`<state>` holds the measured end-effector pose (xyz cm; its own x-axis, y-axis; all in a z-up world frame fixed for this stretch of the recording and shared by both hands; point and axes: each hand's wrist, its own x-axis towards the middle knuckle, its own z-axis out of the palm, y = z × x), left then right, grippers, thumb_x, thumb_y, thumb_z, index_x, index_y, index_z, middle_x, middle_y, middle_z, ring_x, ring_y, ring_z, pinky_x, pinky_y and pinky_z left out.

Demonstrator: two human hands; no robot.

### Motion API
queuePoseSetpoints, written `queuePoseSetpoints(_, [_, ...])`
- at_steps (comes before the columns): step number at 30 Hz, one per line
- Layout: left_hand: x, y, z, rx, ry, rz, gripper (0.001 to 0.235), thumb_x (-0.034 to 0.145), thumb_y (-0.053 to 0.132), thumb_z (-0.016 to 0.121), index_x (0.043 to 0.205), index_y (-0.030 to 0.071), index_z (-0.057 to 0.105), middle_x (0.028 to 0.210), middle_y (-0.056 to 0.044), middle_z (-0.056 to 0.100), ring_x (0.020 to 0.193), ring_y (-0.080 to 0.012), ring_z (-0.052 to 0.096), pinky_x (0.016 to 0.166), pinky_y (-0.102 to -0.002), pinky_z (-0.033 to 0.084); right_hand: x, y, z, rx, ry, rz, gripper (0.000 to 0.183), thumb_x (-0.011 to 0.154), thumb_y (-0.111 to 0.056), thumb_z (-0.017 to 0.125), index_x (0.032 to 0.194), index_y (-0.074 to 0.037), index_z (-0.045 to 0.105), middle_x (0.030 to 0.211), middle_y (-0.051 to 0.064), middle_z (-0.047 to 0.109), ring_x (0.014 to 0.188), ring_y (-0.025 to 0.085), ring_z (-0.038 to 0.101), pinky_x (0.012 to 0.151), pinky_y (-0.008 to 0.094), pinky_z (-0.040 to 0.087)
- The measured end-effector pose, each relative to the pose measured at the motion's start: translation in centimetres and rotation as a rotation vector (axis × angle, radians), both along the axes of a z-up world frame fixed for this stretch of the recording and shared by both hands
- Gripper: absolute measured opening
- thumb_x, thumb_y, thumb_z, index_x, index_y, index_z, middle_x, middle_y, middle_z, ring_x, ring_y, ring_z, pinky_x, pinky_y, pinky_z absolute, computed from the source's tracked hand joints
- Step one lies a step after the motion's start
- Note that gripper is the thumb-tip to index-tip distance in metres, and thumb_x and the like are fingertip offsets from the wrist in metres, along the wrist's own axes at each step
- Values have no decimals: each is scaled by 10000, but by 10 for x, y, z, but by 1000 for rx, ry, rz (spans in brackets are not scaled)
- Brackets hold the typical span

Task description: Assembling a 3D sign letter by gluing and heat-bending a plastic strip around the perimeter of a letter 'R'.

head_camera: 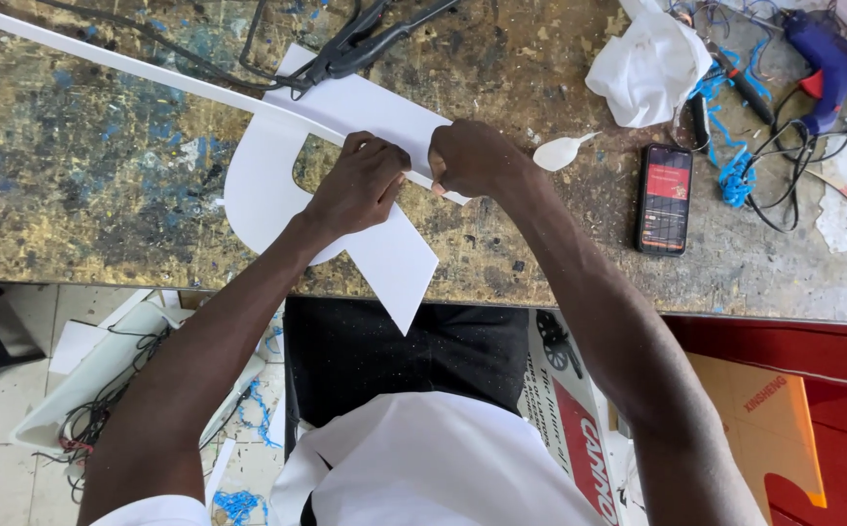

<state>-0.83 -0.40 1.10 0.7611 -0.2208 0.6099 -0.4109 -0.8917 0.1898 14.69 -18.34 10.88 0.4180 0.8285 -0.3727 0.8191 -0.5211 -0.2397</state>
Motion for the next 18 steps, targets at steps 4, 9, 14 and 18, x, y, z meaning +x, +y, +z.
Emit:
queuePoseSetpoints(4, [-5, -2, 16, -110, -7, -53, 212, 1116, 25, 670, 1323, 68, 659, 1181, -132, 720, 1255, -361, 710, 1093, -498, 483, -5, -4, 4, 6, 11, -6, 419, 869, -215, 892, 1248, -55, 810, 1081, 286, 828, 1088, 554, 799, 879, 634, 658])
queuePoseSetpoints(9, [-5, -4, 10, -153, -61, -7, 329, 1074, 29, 675, 1394, 104, 688, 1333, -122, 725, 1457, -407, 631, 1159, -556, 476, -3, -6, 1, 68, 62, -13, 443, 898, -232, 902, 1234, 32, 784, 1063, 346, 805, 1064, 588, 795, 848, 637, 657])
queuePoseSetpoints(14, [7, 5, -15, -91, -21, -16, 223, 1090, 59, 674, 1304, 112, 710, 1198, -83, 729, 1366, -361, 692, 1135, -514, 485, -2, -4, 6, 66, 64, -10, 421, 896, -241, 898, 1192, 40, 794, 1049, 353, 807, 1046, 603, 790, 831, 655, 649])
queuePoseSetpoints(18, [14, 8, -31, 10, -28, 34, 136, 1067, 164, 767, 1184, 120, 713, 1047, -58, 718, 1185, -308, 740, 1110, -487, 485, 4, -6, -9, 92, 69, -53, 428, 892, -227, 907, 1204, 41, 790, 1060, 348, 799, 1042, 599, 793, 821, 645, 663])
